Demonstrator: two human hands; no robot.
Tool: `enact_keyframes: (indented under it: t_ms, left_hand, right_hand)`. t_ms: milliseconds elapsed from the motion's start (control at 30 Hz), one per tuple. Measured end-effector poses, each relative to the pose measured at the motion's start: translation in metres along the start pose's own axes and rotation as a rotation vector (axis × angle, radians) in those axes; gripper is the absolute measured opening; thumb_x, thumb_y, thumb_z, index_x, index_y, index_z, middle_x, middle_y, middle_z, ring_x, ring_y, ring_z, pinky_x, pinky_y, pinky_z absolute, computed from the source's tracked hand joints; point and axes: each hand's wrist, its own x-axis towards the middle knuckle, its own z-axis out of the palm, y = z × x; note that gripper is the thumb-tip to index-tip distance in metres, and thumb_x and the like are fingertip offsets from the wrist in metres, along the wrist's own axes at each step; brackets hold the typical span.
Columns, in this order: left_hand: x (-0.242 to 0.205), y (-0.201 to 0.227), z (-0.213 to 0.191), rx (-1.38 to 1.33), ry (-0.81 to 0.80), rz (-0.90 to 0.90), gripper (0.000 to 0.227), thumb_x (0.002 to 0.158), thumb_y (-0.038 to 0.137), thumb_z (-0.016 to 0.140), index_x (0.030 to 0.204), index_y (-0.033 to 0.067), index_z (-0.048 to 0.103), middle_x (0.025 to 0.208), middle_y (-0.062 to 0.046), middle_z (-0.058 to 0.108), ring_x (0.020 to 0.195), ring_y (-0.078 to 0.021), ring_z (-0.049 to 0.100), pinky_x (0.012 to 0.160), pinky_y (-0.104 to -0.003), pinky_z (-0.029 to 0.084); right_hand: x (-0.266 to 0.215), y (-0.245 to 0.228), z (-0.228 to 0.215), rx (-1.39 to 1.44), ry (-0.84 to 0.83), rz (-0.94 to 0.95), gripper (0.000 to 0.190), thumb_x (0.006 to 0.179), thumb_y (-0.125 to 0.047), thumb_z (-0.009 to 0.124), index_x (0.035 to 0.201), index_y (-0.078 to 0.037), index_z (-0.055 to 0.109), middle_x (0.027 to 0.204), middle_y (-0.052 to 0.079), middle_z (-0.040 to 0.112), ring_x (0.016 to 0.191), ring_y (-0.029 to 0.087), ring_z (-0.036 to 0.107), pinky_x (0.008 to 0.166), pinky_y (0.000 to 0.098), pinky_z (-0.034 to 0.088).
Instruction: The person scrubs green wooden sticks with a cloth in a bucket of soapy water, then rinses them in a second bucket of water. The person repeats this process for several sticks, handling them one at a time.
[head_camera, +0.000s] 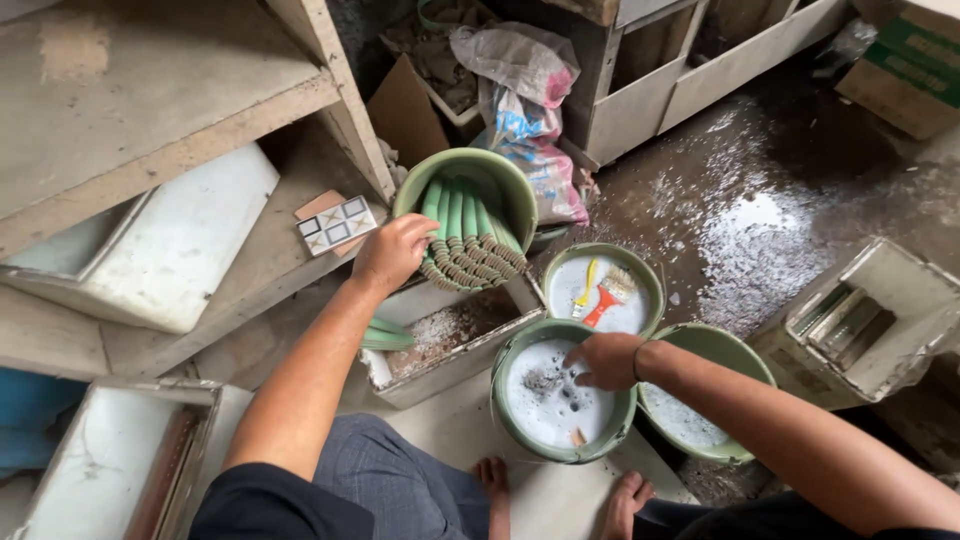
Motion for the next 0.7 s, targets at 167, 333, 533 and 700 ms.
enact_keyframes:
  t_ms: [167,333,533,700]
  left_hand:
    - [-0.028,-0.014,0.026,-0.023,-0.028,0.094,0.026,0.091,0.026,0.065,0.115,0.0322,0.071,0.118,0.008,0.069,0.102,-0.0203,0.073,0.087,-0.036,0.064]
    - [-0.036,-0.016,0.042,-0.025,-0.032,0.148,0.030,0.087,0.022,0.065,0.116,0.0274,0.072,0.119,0.004,0.068,0.106,-0.0196,0.072,0.087,-0.034,0.064]
    - [-0.029,-0.023,0.068,0.012,0.025,0.171,0.031,0.090,0.024,0.061,0.119,0.0307,0.069,0.120,0.006,0.066,0.099,-0.0188,0.074,0.082,-0.032,0.065]
    - [-0.026,-0.025,0.072,0.062,0.081,0.209,0.027,0.090,0.029,0.063,0.116,0.0302,0.067,0.116,0.007,0.067,0.101,-0.0161,0.073,0.082,-0.030,0.065]
  right_hand:
    - [-0.006,-0.017,-0.021,0.011,-0.024,0.003,0.043,0.098,-0.042,0.058,0.140,-0.031,0.062,0.127,0.009,0.071,0.117,0.029,0.069,0.102,0.0423,0.056]
    - [0.000,-0.019,-0.020,0.045,-0.025,-0.011,0.044,0.099,-0.044,0.060,0.141,-0.030,0.061,0.130,0.005,0.070,0.121,0.027,0.067,0.102,0.0424,0.056]
    - [0.000,-0.038,-0.020,0.059,-0.081,-0.050,0.043,0.102,-0.041,0.056,0.143,-0.027,0.059,0.135,0.008,0.067,0.124,0.027,0.065,0.105,0.0422,0.054]
    - [0.004,-0.050,-0.019,-0.053,-0.086,-0.128,0.044,0.101,-0.044,0.056,0.143,-0.029,0.058,0.134,0.005,0.067,0.124,0.025,0.065,0.103,0.0420,0.055]
